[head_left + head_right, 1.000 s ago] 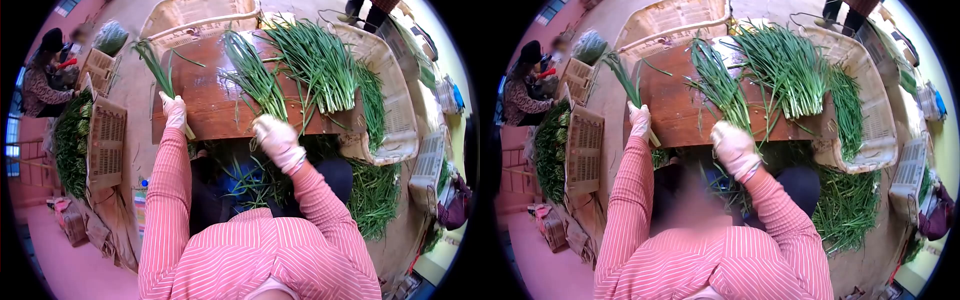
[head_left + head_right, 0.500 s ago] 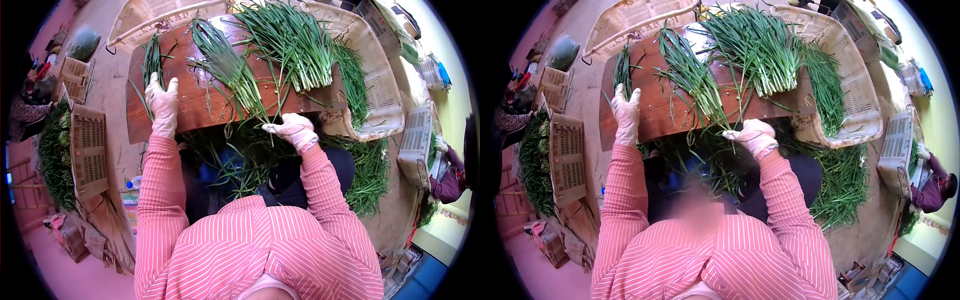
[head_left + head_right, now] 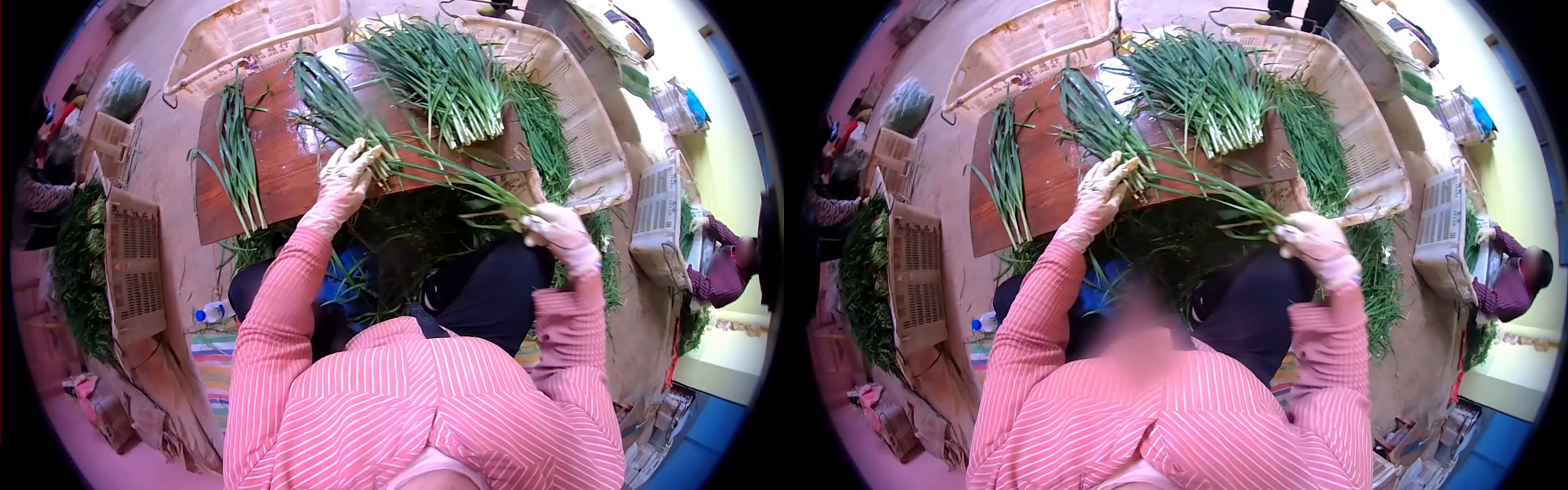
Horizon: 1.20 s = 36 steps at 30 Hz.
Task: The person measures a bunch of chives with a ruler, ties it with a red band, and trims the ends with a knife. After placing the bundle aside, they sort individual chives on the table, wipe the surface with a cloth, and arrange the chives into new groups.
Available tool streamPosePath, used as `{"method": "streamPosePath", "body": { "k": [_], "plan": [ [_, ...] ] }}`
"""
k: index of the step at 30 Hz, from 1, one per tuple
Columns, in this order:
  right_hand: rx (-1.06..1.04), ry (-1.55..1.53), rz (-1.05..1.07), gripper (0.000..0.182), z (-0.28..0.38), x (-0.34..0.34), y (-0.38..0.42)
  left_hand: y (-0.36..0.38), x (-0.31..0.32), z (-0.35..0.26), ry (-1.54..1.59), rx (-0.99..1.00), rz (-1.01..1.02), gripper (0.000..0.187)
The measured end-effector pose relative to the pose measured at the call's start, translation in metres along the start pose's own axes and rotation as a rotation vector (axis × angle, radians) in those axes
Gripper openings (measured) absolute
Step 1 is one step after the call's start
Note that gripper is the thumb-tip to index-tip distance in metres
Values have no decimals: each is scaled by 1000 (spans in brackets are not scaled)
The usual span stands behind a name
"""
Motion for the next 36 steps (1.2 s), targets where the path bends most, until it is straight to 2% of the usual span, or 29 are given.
{"method": "streamPosePath", "body": {
  "k": [1, 3, 4, 5, 7, 9, 11, 12, 13, 14, 15, 16, 18, 19, 20, 21, 23, 25, 28, 30, 31, 33, 35, 36],
  "plan": [
    [75, 26, -57, 26, -17, -28, 12, 4, 1, 5, 17, 44, -108, 47],
    [122, -234, -90, 26, -35, -60, 41, 8, -11, 7, 65, 13, -198, 43],
    [222, 61, -162, 26, -24, -66, 60, 10, -12, 12, 94, 30, -203, 40],
    [185, -8, -228, 28, -32, -73, 72, 11, -13, 14, 116, 39, -209, 36],
    [310, 306, -211, 30, -35, -86, 92, 18, -26, 14, 253, -110, -141, 31],
    [392, 868, 43, 33, -150, -150, 100, 25, -44, 7, 288, -172, -167, 27],
    [821, 1416, -464, 34, -129, -144, 130, 34, -52, 8, 490, -379, -119, 26],
    [925, 1379, -583, 38, -95, -128, 116, 37, -56, 7, 504, -396, -132, 24],
    [629, 1283, -676, 42, -66, -106, 99, 39, -57, 5, 501, -407, -136, 24],
    [118, 1156, -695, 41, -55, -90, 76, 42, -54, 7, 598, -479, -113, 23],
    [-181, 985, -645, 35, -10, -46, 53, 43, -51, 9, 695, -544, -87, 22],
    [-299, 897, -594, 27, 11, -13, 27, 42, -45, 13, 655, -514, -81, 22],
    [-360, 879, -390, 24, 27, 38, -33, 39, -48, 16, 690, -573, -58, 21],
    [-276, 936, -363, 28, 29, 58, -63, 40, -48, 20, 725, -632, -30, 21],
    [-279, 1036, -422, 35, 47, 81, -78, 40, -49, 24, 725, -637, -41, 21],
    [-165, 1168, -397, 44, 36, 91, -109, 40, -49, 29, 753, -626, -41, 20],
    [-187, 1277, -428, 49, 20, 101, -146, 40, -51, 36, 782, -621, -52, 20],
    [-134, 1150, -336, 34, 12, 107, -160, 39, -54, 39, 871, -666, -40, 20],
    [-310, 1141, -212, 12, 3, 139, -136, 37, -62, 40, 850, -652, -32, 21],
    [-223, 1358, 215, 13, -32, 163, -118, 35, -65, 36, 899, -655, -43, 21],
    [-84, 1525, 381, 16, -56, 172, -111, 36, -65, 36, 938, -652, -49, 20],
    [299, 1633, 567, 21, -86, 159, -110, 38, -63, 37, 879, -632, -44, 20],
    [280, 1854, 476, 22, -75, 148, -115, 41, -65, 36, 815, -611, -37, 19],
    [350, 1909, 448, 22, -71, 137, -123, 41, -70, 32, 813, -599, -17, 18]
  ]
}}
Point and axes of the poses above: each hand's wrist, its own y-axis away from the middle knuckle, its own x-axis out of the palm, z = x × y, the point moved 5 cm from there along -y, towards the middle knuckle, and after that the axes turned 9 degrees about -y, right-handed, at the moved point
